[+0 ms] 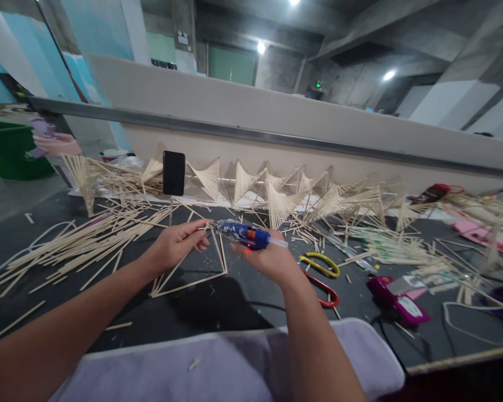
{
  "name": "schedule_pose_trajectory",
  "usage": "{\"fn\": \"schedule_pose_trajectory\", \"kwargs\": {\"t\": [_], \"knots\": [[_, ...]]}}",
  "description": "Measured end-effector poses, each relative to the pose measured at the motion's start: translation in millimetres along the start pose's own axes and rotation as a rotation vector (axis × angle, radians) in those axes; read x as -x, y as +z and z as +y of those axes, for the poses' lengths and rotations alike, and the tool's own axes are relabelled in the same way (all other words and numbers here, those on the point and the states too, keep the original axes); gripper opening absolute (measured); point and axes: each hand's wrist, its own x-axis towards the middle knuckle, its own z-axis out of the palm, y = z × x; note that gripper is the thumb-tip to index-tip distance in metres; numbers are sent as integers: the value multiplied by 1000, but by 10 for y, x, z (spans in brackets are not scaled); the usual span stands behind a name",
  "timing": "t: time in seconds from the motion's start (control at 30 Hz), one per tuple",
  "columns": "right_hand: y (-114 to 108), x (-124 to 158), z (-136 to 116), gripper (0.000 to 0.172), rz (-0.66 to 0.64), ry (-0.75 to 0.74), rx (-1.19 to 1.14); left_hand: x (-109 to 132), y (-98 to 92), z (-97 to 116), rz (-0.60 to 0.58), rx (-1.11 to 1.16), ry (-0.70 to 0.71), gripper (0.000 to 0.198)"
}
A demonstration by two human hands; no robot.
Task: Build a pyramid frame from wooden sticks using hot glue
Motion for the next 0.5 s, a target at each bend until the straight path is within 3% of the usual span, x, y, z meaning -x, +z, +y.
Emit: {"fn": "schedule_pose_trajectory", "kwargs": {"t": [0.5], "knots": [[-50, -44, -56, 23, -77, 9, -88, 2, -13, 38, -6, -75, -18, 44]]}}
